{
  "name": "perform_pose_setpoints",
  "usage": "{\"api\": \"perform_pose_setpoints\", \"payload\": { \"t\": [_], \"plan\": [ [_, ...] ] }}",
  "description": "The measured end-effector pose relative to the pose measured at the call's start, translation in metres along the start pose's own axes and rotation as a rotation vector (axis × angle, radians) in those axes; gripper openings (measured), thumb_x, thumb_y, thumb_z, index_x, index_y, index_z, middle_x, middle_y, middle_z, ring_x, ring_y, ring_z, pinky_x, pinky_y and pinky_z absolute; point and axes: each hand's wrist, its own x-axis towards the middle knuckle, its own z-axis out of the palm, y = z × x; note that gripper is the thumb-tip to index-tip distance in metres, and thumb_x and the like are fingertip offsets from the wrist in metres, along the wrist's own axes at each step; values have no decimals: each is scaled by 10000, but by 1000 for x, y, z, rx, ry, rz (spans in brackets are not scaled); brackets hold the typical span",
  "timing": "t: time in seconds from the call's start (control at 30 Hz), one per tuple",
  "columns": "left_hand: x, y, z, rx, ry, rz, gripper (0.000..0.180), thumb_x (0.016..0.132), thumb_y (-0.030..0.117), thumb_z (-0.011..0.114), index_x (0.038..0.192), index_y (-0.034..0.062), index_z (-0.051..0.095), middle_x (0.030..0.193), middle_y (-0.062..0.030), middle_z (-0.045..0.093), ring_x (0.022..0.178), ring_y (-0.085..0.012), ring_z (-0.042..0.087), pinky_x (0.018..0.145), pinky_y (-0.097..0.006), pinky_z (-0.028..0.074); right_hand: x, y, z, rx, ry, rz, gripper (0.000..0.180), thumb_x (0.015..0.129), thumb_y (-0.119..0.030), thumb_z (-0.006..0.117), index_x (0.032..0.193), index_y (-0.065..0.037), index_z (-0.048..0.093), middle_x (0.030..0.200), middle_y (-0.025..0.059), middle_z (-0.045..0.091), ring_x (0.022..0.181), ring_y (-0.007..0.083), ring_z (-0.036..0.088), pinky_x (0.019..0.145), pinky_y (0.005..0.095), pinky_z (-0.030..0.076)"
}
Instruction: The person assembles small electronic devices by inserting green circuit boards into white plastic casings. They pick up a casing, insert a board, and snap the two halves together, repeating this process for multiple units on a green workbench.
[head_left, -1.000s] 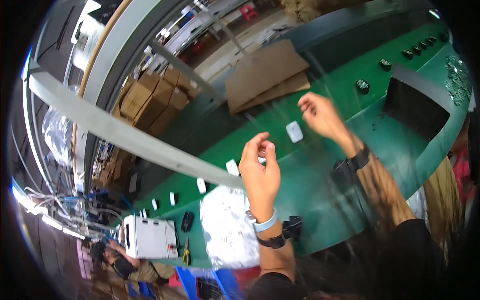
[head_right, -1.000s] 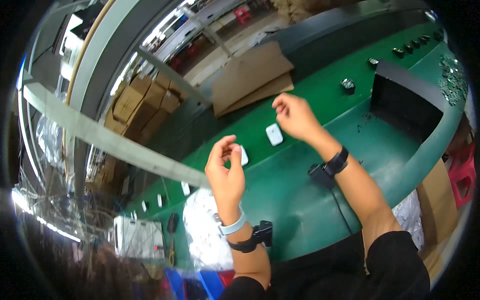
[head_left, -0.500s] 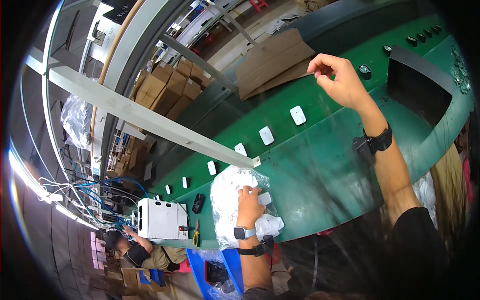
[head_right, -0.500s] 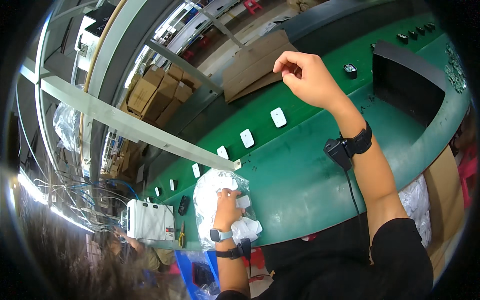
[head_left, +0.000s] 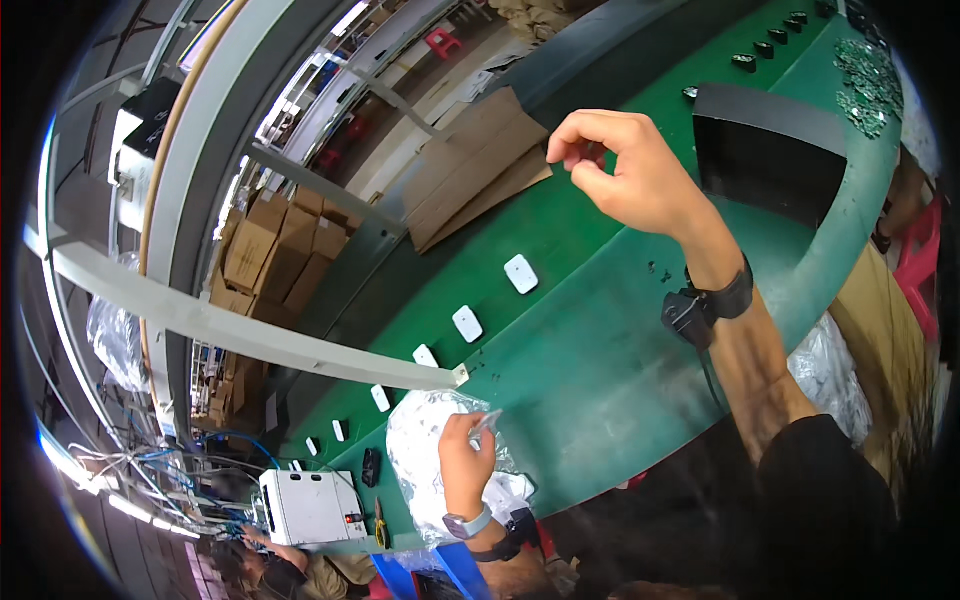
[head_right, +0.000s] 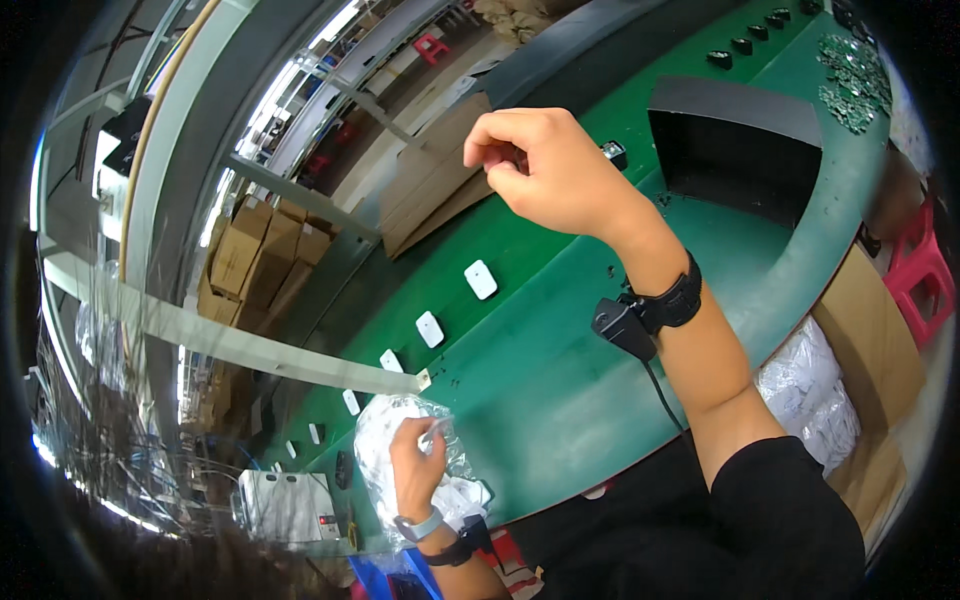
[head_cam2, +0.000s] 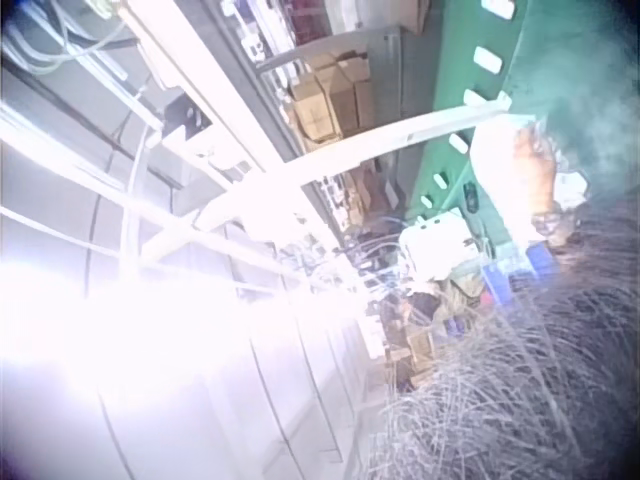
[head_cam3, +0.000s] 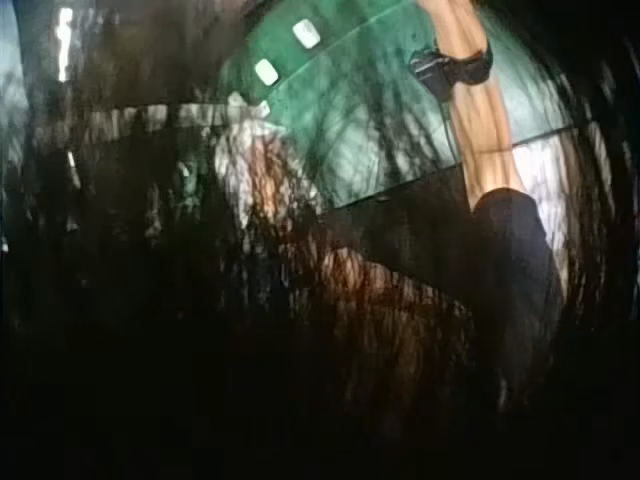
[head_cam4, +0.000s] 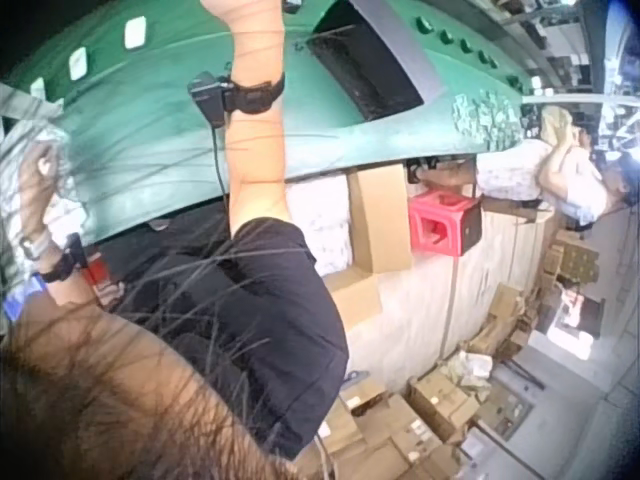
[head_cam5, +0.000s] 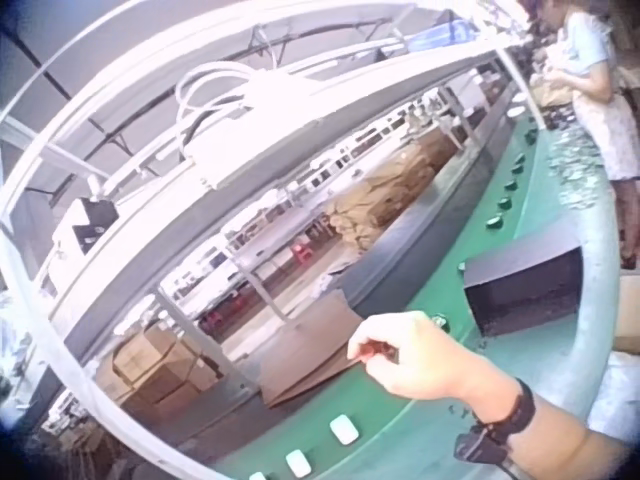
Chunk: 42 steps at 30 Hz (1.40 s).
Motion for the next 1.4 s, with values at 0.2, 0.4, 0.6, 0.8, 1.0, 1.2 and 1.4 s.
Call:
{"api": "perform_pose_setpoints", "payload": {
  "t": [0.2, 0.4, 0.6, 0.8, 1.0, 1.2, 1.4],
  "plan": [
    [83, 84, -5, -824, 196, 66, 269, 892, -92, 641, 1143, -25, 572, 1054, -143, 609, 798, -193, 656, 682, -274, 560, -7, 46, -4, -298, -387, 309, 176, 776, -1, 563, 907, 14, 680, 773, 165, 688, 726, 283, 667, 667, 370, 526],
    [155, 110, 12, -1174, 295, 126, 320, 870, -104, 693, 1135, 4, 551, 988, -76, 635, 886, -110, 612, 748, -244, 518, -14, 79, -15, -534, -618, 499, 204, 740, -4, 647, 933, 15, 711, 805, 153, 725, 761, 261, 708, 666, 356, 550],
    [170, 85, 14, -1149, 337, 28, 290, 888, -44, 688, 1170, -10, 632, 1032, -72, 623, 909, -138, 625, 838, -274, 531, -22, 104, 2, -582, -1015, 896, 279, 689, -88, 829, 924, 12, 716, 812, 107, 736, 710, 209, 706, 619, 352, 552],
    [177, 67, 14, -1204, 391, -56, 292, 903, -35, 634, 1194, -26, 624, 1087, -104, 628, 964, -193, 672, 855, -338, 583, -35, 117, 32, -711, -1187, 1097, 186, 724, -99, 829, 781, 45, 726, 724, 100, 714, 617, 179, 678, 551, 309, 553],
    [181, 70, 15, -1331, 315, -78, 256, 916, -78, 619, 1169, -40, 612, 1075, -98, 644, 938, -157, 667, 785, -287, 592, -39, 111, 58, -849, -1277, 1045, 165, 695, -95, 832, 737, -2, 702, 696, 89, 691, 622, 209, 669, 539, 364, 515],
    [181, 72, 14, -1280, 312, -75, 232, 911, -87, 614, 1138, -43, 602, 1071, -103, 634, 937, -169, 676, 785, -310, 620, -44, 111, 77, -1104, -1258, 1006, 100, 704, -19, 770, 803, -14, 781, 809, 140, 749, 740, 294, 733, 615, 429, 573],
    [183, 61, 22, -1270, 325, -93, 239, 892, -96, 630, 1117, -24, 593, 1044, -80, 611, 918, -134, 633, 802, -281, 561, -30, 91, 64, -1042, -1213, 1013, 82, 664, 8, 737, 741, -12, 760, 788, 158, 740, 680, 274, 724, 599, 391, 569]
  ]
}}
